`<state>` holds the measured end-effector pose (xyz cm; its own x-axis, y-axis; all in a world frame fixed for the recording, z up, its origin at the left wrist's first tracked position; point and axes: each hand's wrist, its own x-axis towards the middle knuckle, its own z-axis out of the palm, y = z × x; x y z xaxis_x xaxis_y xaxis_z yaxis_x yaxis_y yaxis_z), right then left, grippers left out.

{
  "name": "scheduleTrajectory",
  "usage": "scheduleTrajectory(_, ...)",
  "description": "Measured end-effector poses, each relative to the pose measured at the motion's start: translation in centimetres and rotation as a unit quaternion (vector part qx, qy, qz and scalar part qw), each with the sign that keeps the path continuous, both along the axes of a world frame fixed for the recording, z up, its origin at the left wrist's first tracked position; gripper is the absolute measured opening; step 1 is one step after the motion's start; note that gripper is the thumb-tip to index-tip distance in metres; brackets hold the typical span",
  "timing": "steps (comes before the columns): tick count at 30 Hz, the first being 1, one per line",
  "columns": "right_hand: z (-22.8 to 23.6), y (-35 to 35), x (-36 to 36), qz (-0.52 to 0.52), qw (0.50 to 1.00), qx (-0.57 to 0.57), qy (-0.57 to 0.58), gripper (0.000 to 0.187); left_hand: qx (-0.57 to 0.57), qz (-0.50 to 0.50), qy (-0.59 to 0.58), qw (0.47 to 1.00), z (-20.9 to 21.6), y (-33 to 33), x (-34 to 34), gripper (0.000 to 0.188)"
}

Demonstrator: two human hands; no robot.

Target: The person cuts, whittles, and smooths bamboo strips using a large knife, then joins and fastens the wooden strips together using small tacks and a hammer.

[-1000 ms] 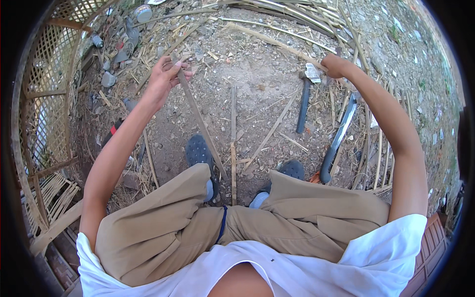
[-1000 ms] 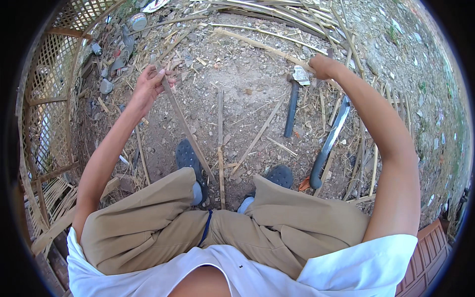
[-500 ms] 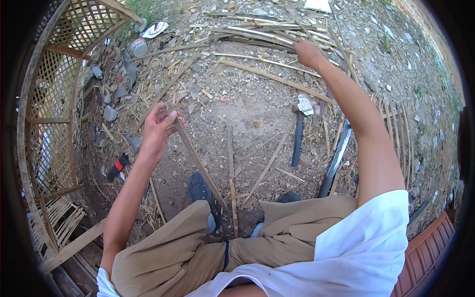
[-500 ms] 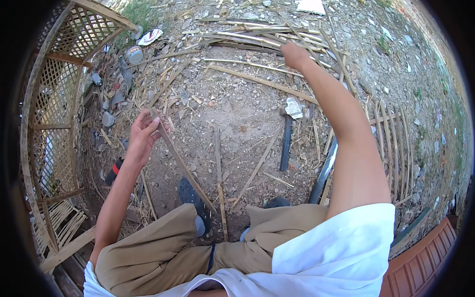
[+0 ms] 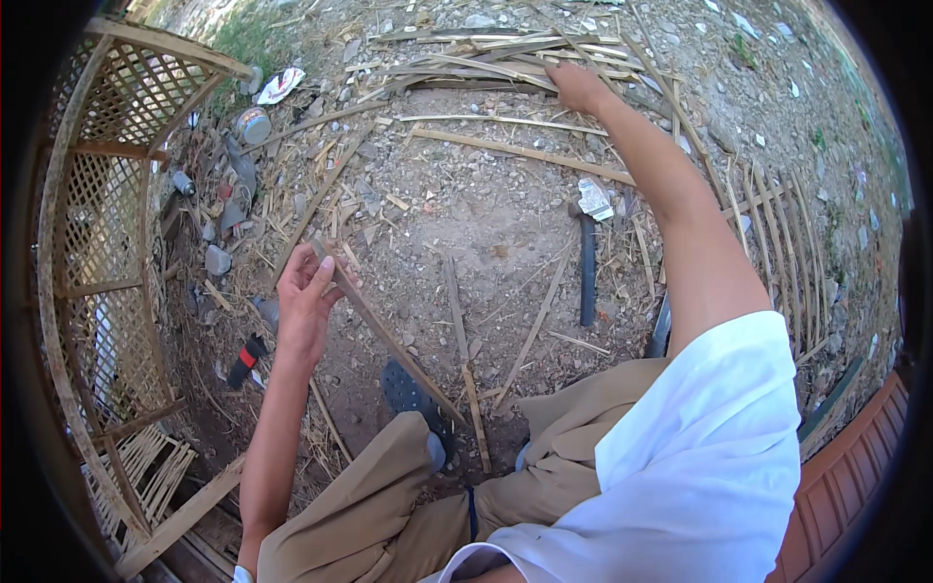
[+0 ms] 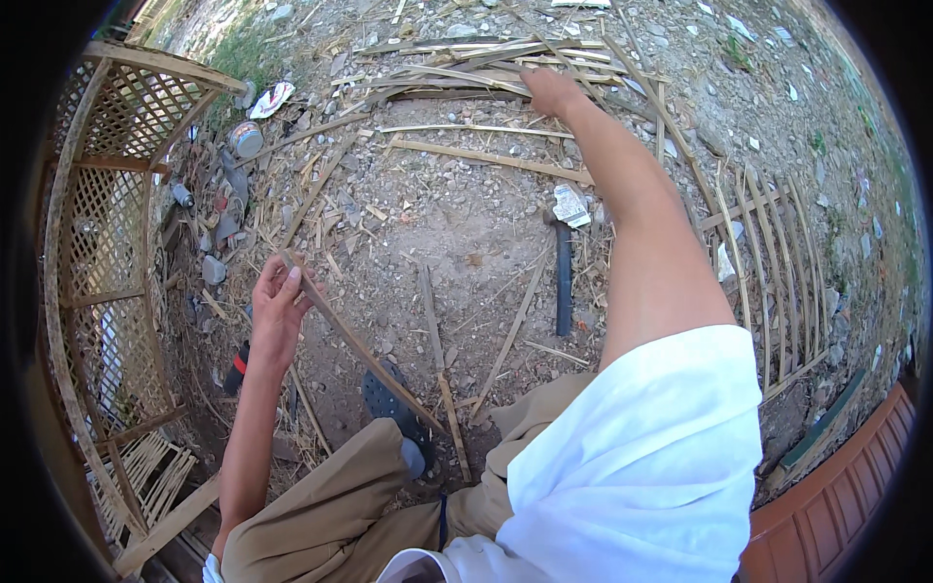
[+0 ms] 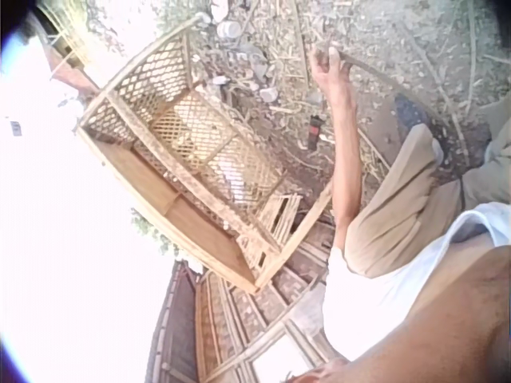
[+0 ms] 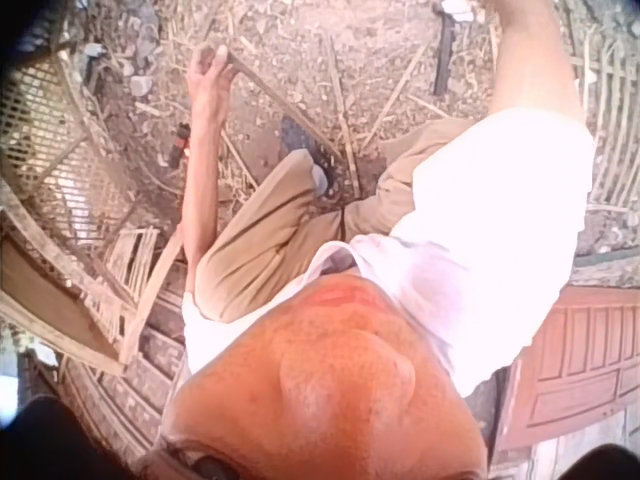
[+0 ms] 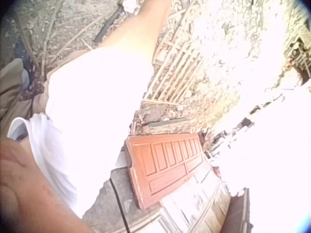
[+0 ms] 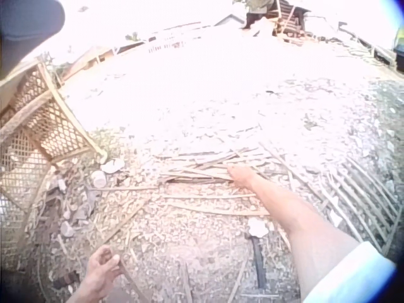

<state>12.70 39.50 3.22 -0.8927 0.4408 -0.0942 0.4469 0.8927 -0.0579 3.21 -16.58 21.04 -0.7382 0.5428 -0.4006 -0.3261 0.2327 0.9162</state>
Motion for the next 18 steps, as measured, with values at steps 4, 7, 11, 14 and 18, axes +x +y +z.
scheduleTrajectory(4,0.0,3.2,1.7,-0.061,0.995,0.04,0.07,0.04,-0.007,0.01,0.01,1.0,-0.3,-0.3,-0.5,0.028)
scheduleTrajectory(7,0.3,5.1,4.1,-0.158,0.976,0.125,0.076,0.04,-0.016,0.021,0.021,0.999,0.4,-0.6,-0.1,0.026)
scheduleTrajectory(11,0.3,7.1,7.7,-0.355,0.927,0.115,0.025,0.038,-0.027,0.028,0.027,0.999,1.0,-1.4,0.0,0.031)
scheduleTrajectory(14,0.2,7.8,10.4,-0.346,0.933,0.099,0.009,0.039,-0.023,0.041,0.037,0.998,0.8,-1.5,0.0,0.027)
scheduleTrajectory(18,-0.5,8.8,13.3,-0.291,0.948,0.126,-0.038,0.041,-0.01,0.05,0.029,0.998,0.2,-1.4,-0.2,0.027)
